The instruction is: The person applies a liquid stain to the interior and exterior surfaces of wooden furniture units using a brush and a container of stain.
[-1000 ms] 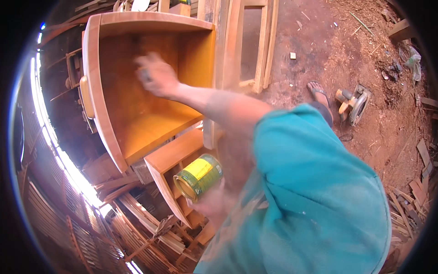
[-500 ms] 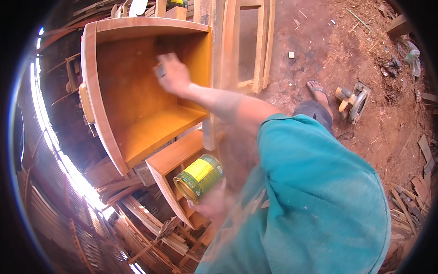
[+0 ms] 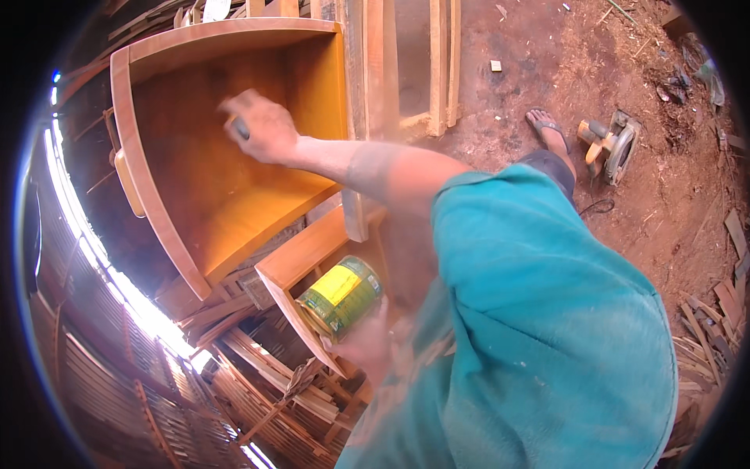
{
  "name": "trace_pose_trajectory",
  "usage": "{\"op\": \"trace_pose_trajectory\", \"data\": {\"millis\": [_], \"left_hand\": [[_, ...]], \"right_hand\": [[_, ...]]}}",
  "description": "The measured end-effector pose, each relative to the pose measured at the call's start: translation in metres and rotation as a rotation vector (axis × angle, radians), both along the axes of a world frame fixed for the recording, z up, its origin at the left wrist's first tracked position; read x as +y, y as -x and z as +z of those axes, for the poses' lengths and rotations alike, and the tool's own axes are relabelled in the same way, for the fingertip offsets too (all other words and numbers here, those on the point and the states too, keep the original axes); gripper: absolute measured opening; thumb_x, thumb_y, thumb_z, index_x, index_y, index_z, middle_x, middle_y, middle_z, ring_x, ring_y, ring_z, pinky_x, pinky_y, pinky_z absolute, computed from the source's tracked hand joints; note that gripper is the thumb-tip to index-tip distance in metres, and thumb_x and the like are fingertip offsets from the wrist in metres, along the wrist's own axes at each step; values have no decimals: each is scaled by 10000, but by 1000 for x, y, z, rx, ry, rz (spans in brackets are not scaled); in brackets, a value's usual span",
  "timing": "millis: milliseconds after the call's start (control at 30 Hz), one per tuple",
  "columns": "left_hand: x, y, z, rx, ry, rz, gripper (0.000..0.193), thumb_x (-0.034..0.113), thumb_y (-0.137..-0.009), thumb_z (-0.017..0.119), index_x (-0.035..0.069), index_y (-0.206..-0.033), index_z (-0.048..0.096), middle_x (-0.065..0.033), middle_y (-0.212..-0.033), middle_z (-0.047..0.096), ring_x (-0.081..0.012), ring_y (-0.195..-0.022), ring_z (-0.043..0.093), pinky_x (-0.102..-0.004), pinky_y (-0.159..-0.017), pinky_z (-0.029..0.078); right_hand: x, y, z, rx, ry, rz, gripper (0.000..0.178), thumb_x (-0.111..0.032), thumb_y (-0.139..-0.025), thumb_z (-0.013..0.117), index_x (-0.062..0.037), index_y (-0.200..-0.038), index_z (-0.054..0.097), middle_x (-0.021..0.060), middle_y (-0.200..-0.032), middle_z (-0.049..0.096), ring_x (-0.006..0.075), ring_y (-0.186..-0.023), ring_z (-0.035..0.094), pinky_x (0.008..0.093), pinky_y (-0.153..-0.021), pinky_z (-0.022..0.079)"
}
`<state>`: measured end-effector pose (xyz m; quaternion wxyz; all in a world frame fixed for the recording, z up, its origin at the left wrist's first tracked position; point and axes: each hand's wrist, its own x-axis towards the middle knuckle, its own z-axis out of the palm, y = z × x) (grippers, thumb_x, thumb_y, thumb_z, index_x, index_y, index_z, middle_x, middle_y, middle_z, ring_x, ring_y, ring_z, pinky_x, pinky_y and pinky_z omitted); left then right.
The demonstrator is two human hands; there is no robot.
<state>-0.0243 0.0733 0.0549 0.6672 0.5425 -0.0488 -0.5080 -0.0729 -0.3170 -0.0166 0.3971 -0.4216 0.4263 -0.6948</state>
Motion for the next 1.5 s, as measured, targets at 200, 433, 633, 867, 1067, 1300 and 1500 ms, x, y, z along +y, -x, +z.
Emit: {"op": "trace_pose_trajectory", "data": {"millis": [200,433,633,867,1067,1300,1500], "left_hand": [[9,-14,-1,362,115,253,944,688,-789,599,237,-1578,346,-76,-1665,252,-407,-1526,179,-695,-1185,54],[1,-13,4,-67,-62,-137,917,615,-770,687,224,-1545,391,-112,-1605,319,-378,-1478,239,-672,-1182,142],[9,-27,2,-14,-11,-96,887,632,-795,642,232,-1547,394,-83,-1622,304,-365,-1489,230,-698,-1175,125],[0,-14,9,-101,-82,-96,934,630,-761,675,227,-1552,384,-86,-1626,303,-372,-1501,221,-714,-1180,115],[6,-15,1,34,-29,17,769,608,-915,467,187,-1554,387,-117,-1620,329,-436,-1500,227,-708,-1176,130],[6,-5,3,70,36,-19,767,613,-929,432,165,-1551,388,-144,-1625,308,-445,-1495,234,-700,-1177,134],[-1,-11,-5,141,104,-53,772,601,-944,400,142,-1563,358,-149,-1632,286,-447,-1511,188,-691,-1187,107]], "right_hand": [[17,11,19,100,656,176,281,-220,-911,675,-154,-1182,643,102,-1096,640,311,-927,652,423,-752,570],[3,6,19,200,680,318,381,-191,-866,679,-161,-1239,607,79,-1156,629,315,-958,650,433,-736,567],[-23,9,2,-116,615,33,320,-239,-922,626,-185,-1234,669,108,-1151,697,308,-1029,675,425,-873,563],[17,-8,1,-146,631,593,277,-232,-931,671,-124,-1185,699,101,-1125,730,287,-1034,688,398,-915,537],[31,5,-24,-143,486,716,263,-205,-957,670,-101,-1196,703,96,-1148,730,282,-1042,690,370,-922,531],[45,7,-49,-84,417,806,272,-231,-978,656,-97,-1210,702,111,-1107,743,234,-991,706,328,-896,532],[35,33,-40,-128,184,773,284,-237,-986,639,-68,-1206,699,94,-1072,740,170,-1015,689,327,-912,528]]}}
